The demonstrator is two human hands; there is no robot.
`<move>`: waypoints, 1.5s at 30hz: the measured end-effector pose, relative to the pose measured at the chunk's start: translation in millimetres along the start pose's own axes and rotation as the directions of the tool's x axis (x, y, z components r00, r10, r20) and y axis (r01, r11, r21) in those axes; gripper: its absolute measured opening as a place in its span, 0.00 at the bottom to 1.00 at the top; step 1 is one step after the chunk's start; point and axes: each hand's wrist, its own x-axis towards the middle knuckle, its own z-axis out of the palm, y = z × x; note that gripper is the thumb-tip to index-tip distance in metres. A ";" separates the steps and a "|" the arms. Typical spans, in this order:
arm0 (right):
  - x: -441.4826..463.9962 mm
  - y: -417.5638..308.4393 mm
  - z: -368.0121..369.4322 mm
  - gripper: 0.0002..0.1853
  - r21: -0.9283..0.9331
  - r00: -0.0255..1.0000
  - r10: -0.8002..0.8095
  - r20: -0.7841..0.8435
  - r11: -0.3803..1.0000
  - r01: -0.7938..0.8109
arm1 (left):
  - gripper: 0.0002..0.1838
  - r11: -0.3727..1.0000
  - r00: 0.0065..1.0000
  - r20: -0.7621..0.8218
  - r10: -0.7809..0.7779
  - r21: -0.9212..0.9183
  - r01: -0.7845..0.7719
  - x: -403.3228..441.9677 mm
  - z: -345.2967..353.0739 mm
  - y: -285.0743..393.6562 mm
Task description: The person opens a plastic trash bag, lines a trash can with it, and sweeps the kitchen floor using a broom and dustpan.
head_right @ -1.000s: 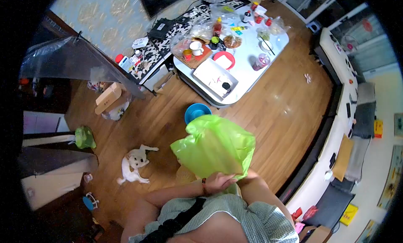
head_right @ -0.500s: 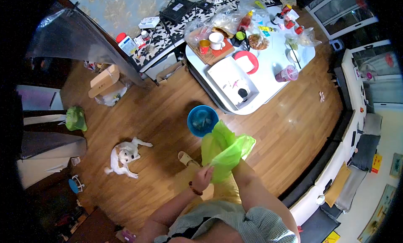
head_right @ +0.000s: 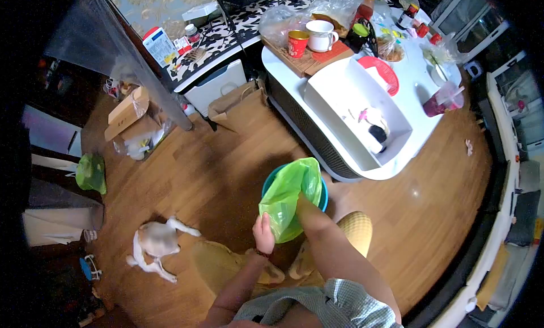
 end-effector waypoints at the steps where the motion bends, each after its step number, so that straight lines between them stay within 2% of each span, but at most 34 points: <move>1: 18.6 -0.3 10.6 0.09 -0.029 1.000 -0.005 0.006 1.000 0.006 | 0.16 0.999 0.999 -0.035 0.031 -0.010 -0.031 13.4 -1.7 -14.3; 3: 49.1 0.0 27.9 0.09 -0.073 1.000 -0.020 0.021 0.997 0.021 | 0.17 0.996 0.991 -0.103 0.080 -0.038 -0.084 37.4 -1.0 -39.9; 4: 58.3 1.3 34.4 0.09 -0.091 0.999 -0.028 0.028 0.995 0.030 | 0.18 0.993 0.996 -0.051 0.071 -0.093 -0.076 48.2 -5.1 -48.2; 5: 63.7 2.4 37.7 0.09 -0.108 0.999 -0.036 0.038 0.993 0.040 | 0.18 1.000 0.997 -0.076 0.010 -0.001 -0.010 56.5 -8.2 -64.3; 6: 64.1 4.7 40.1 0.09 -0.128 0.998 -0.048 0.049 0.990 0.054 | 0.17 0.998 0.990 -0.129 0.048 -0.039 -0.053 63.7 -8.4 -79.6; 7: 58.7 8.8 41.2 0.09 -0.136 0.997 -0.059 0.056 0.989 0.066 | 0.17 0.993 0.980 -0.183 0.079 -0.076 -0.094 67.8 -8.2 -88.0; 10: 7.7 31.1 38.5 0.09 -0.150 0.993 -0.114 0.031 0.982 0.118 | 0.17 0.997 0.981 -0.179 0.076 0.031 -0.072 70.0 -24.9 -95.0; 12: -36.8 42.8 32.0 0.08 -0.109 0.985 -0.149 -0.093 0.984 0.138 | 0.16 0.998 0.981 -0.184 0.063 0.014 -0.061 63.4 -32.0 -92.1; 13: -54.3 46.0 26.1 0.08 -0.029 0.958 -0.172 -0.228 0.985 0.170 | 0.16 0.998 0.980 -0.189 0.063 0.005 -0.063 61.8 -33.4 -89.7; 14: -79.6 39.0 6.0 0.08 -0.072 0.914 -0.149 -0.377 0.989 0.131 | 0.15 0.991 0.971 -0.210 0.114 -0.047 -0.126 59.3 -32.2 -87.6; 15: -99.8 34.3 -12.5 0.08 -0.113 0.843 -0.135 -0.520 0.990 0.088 | 0.15 0.992 0.975 -0.187 0.116 -0.027 -0.123 56.5 -33.4 -89.2; 16: -97.5 40.4 -14.3 0.09 -0.115 0.636 -0.119 -0.762 0.992 0.048 | 0.15 0.992 0.978 -0.167 0.121 -0.007 -0.124 54.3 -37.1 -93.0; 17: -97.4 45.3 -14.1 0.11 -0.045 0.559 -0.010 -0.829 0.998 -0.049 | 0.15 0.992 0.981 -0.147 0.128 0.017 -0.127 53.4 -40.6 -96.7; 18: -94.2 50.5 -13.8 0.13 -0.042 0.570 0.029 -0.821 0.993 -0.112 | 0.15 0.990 0.986 -0.094 0.138 -0.020 -0.141 50.4 -43.3 -91.7; 19: -86.5 56.5 -9.3 0.14 -0.038 0.582 0.070 -0.810 0.984 -0.172 | 0.15 0.988 0.984 -0.092 0.154 0.017 -0.153 46.9 -45.1 -87.0; 22: -57.4 62.0 7.9 0.15 0.160 0.630 0.089 -0.771 0.985 0.057 | 0.15 0.973 0.975 -0.093 0.201 0.134 -0.187 36.2 -48.9 -77.7; 24: -46.9 67.5 18.1 0.13 0.323 0.521 0.175 -0.835 0.923 0.208 | 0.15 0.947 0.961 -0.090 0.262 0.216 -0.238 36.7 -54.8 -74.9; 25: -52.3 63.6 12.4 0.13 0.392 0.467 0.229 -0.854 0.874 0.287 | 0.15 0.941 0.949 -0.093 0.300 0.195 -0.278 40.0 -58.4 -72.6; 27: -76.5 67.4 -4.6 0.11 0.551 0.340 0.446 -0.828 0.761 0.343 | 0.15 0.925 0.926 -0.094 0.366 0.147 -0.350 49.3 -62.5 -69.9; 28: -84.2 77.1 -6.6 0.09 0.548 0.271 0.476 -0.837 0.730 0.408 | 0.14 0.936 0.934 -0.079 0.349 0.063 -0.345 57.8 -64.4 -70.4; 29: -89.3 86.0 -7.9 0.11 0.677 0.329 0.598 -0.731 0.572 0.464 | 0.14 0.942 0.941 -0.061 0.332 -0.023 -0.334 69.8 -66.6 -70.0; 31: -102.5 100.5 -11.8 0.15 0.622 0.235 0.593 -0.770 0.617 0.483 | 0.13 0.942 0.959 -0.014 0.282 -0.185 -0.280 96.0 -68.0 -74.1; 34: -92.6 117.9 -1.4 0.21 0.647 0.248 0.622 -0.743 0.569 0.508 | 0.13 0.881 0.984 0.058 0.167 -0.458 -0.122 135.9 -49.3 -69.2; 36: -76.9 125.9 7.7 0.23 0.660 0.272 0.614 -0.741 0.590 0.464 | 0.13 0.739 0.993 0.108 0.050 -0.673 0.036 156.2 -26.1 -54.9; 39: -32.5 149.9 31.8 0.24 0.703 0.352 0.611 -0.709 0.572 0.422 | 0.14 0.575 0.955 0.291 -0.052 -0.774 0.267 210.1 -4.8 -99.5; 42: 3.5 167.4 47.6 0.19 0.703 0.433 0.555 -0.710 0.588 0.400 | 0.15 0.672 0.945 0.247 -0.216 -0.664 0.327 249.5 9.0 -154.6; 43: 11.9 174.0 53.3 0.18 0.802 0.558 0.578 -0.595 0.469 0.370 | 0.15 0.708 0.939 0.229 -0.256 -0.617 0.343 262.3 11.5 -182.9; 44: 27.0 185.5 63.9 0.17 0.884 0.673 0.576 -0.465 0.342 0.318 | 0.14 0.688 0.889 0.271 -0.368 -0.564 0.457 275.2 11.2 -219.2; 45: 34.8 192.5 69.7 0.16 0.946 0.771 0.548 -0.324 0.214 0.244 | 0.13 0.719 0.824 0.310 -0.474 -0.404 0.565 290.8 10.8 -275.8</move>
